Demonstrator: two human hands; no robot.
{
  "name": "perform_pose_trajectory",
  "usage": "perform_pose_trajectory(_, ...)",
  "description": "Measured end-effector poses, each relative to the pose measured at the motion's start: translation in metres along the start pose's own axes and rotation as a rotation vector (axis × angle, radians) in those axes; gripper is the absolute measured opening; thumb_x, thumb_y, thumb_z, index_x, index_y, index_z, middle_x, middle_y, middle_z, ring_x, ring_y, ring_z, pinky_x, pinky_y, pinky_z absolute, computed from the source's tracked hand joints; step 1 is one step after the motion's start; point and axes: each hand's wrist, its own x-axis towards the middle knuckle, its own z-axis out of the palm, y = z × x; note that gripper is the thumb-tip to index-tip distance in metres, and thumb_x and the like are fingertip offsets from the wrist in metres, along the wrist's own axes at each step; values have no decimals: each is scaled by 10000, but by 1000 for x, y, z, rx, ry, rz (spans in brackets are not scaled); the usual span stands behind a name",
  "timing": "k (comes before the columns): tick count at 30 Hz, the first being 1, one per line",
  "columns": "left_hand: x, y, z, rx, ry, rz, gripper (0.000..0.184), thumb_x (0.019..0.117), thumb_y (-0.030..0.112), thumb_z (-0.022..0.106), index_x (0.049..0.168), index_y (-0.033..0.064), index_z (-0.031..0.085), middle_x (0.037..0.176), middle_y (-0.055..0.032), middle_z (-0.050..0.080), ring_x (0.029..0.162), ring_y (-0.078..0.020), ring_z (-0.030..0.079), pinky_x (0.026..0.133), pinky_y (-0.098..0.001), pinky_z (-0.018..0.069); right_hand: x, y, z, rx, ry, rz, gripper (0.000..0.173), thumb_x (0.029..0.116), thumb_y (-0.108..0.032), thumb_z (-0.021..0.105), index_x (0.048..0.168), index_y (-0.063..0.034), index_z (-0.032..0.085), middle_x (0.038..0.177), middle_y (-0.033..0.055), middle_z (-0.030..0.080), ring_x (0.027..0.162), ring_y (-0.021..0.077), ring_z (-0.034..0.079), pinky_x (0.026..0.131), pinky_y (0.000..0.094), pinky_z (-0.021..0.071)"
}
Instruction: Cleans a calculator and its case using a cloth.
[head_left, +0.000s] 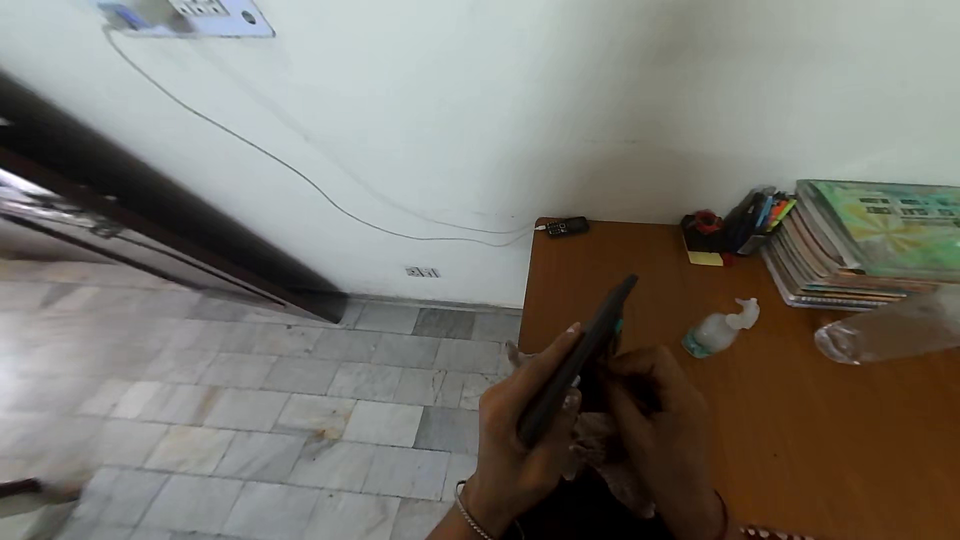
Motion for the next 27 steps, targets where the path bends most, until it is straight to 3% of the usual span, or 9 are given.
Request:
perform_pose_trajectory(6, -3, 0, 2, -95, 85, -39, 334, 1065, 304, 498, 1362, 267, 645, 1198, 219, 695, 1063, 123, 621, 920, -108, 516, -5, 0, 0, 38, -22, 15, 49, 844, -23, 679, 864, 20, 667, 789, 36, 691, 719, -67, 630, 691, 63, 514)
perform_pose_trajectory(13, -9, -1, 8, -269, 172, -142, 285, 1044, 338, 529, 1268, 328, 705, 1135, 205, 727, 1018, 88, 661, 902, -135, 544, -9, -3, -5, -47, -66, 41, 56, 848, -32, 671, 875, 14, 685, 799, 58, 696, 721, -47, 634, 690, 72, 509)
perform_pose_trajectory(19, -12, -6, 6, -313, 188, -132, 292, 1045, 346, 524, 1268, 317, 711, 1134, 191, 732, 1021, 80, 664, 907, -137, 541, -9, -4, -14, -21, -112, 118, 70, 847, -42, 689, 888, 13, 699, 810, 40, 702, 734, -61, 641, 688, 71, 517)
perform_pose_trajectory(27, -12, -4, 5, -421, 339, -272, 195, 983, 374, 616, 1106, 340, 763, 1011, 147, 763, 933, 41, 703, 840, -171, 583, -14, 2, -20, -121, -147, 183, 75, 847, -80, 684, 885, -23, 715, 795, 31, 694, 701, -35, 634, 647, 94, 515)
